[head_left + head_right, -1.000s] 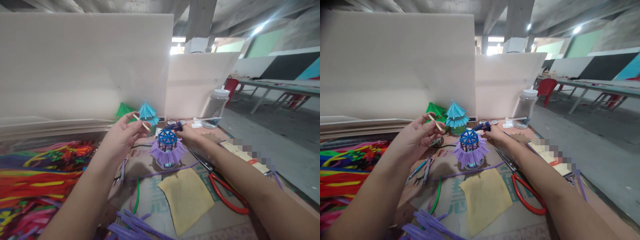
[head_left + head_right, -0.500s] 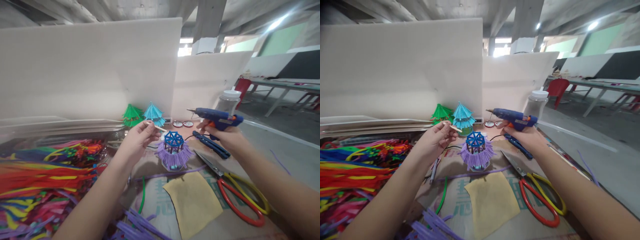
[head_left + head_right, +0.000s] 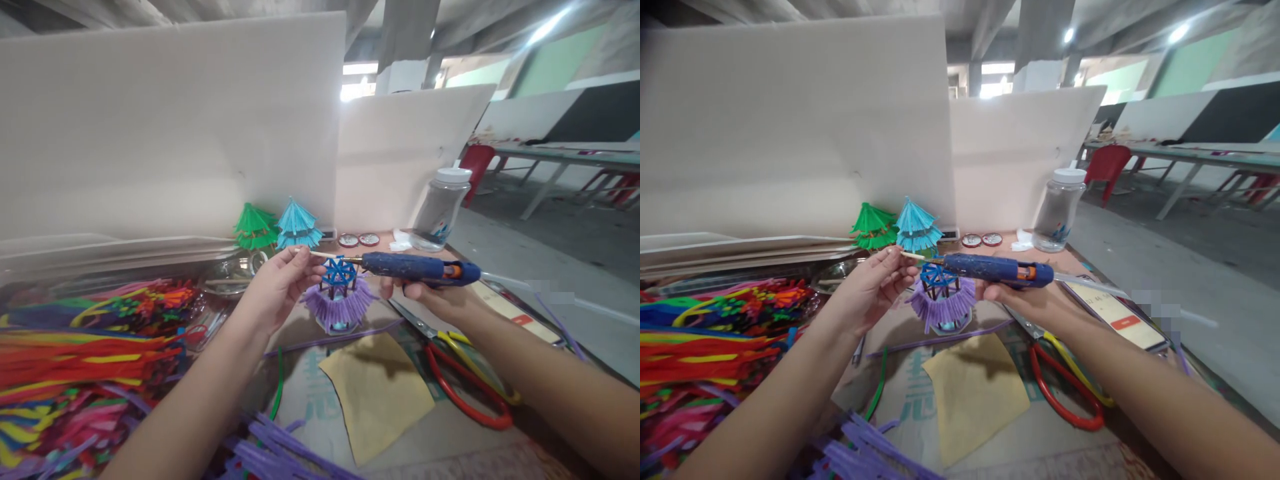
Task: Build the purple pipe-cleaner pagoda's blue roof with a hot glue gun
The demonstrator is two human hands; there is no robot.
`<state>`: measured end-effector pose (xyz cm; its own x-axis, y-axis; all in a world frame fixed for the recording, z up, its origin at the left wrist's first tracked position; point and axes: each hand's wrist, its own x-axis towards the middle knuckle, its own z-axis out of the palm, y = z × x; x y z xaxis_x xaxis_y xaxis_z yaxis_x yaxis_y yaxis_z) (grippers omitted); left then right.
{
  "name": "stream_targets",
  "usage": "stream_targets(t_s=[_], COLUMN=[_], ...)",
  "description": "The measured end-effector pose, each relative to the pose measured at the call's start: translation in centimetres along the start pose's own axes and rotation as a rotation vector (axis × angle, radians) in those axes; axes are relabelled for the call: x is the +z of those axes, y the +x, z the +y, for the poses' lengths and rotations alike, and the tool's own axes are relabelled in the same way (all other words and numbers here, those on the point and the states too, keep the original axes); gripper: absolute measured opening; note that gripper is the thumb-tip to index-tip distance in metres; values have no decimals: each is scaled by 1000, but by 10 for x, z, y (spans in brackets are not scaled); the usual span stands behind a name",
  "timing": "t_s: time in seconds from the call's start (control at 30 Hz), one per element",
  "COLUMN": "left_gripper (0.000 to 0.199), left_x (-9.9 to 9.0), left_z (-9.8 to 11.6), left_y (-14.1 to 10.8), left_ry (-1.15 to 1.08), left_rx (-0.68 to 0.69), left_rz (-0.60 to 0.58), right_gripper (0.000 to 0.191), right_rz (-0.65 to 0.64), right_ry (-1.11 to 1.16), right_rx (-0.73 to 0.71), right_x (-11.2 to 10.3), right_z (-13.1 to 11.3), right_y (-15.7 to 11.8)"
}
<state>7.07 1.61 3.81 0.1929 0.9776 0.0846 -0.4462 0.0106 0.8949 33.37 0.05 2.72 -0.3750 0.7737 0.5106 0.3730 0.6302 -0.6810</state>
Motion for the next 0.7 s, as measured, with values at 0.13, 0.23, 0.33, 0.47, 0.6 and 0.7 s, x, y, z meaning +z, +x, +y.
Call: stream_targets(t_s=[0.13, 0.23, 0.33, 0.47, 0.6, 0.7], left_gripper=[35, 37, 34, 32, 33, 34], left_x=[2, 2, 2, 1, -1, -2], left_z=[-1, -1, 0, 0, -1, -2], left_y=[-1, -1, -1, -1, -1, -1], left_ry=[-27, -40, -33, 0, 48, 80], left_rx=[-9, -35, -38, -1, 14, 12], left_rz=[-28, -44, -30, -24, -29, -27], right_gripper=[53, 53, 53, 52, 55, 58], right_rz=[-21, 2, 36, 66, 65, 67], right_ry=[-3, -38, -72, -107, -81, -57], right_rx=[27, 54, 73, 100, 72, 89], right_x=[0, 0, 2, 4, 4, 6], right_z=[4, 11, 19, 25, 20, 16], right_y=[-1, -4, -7, -7, -4, -3])
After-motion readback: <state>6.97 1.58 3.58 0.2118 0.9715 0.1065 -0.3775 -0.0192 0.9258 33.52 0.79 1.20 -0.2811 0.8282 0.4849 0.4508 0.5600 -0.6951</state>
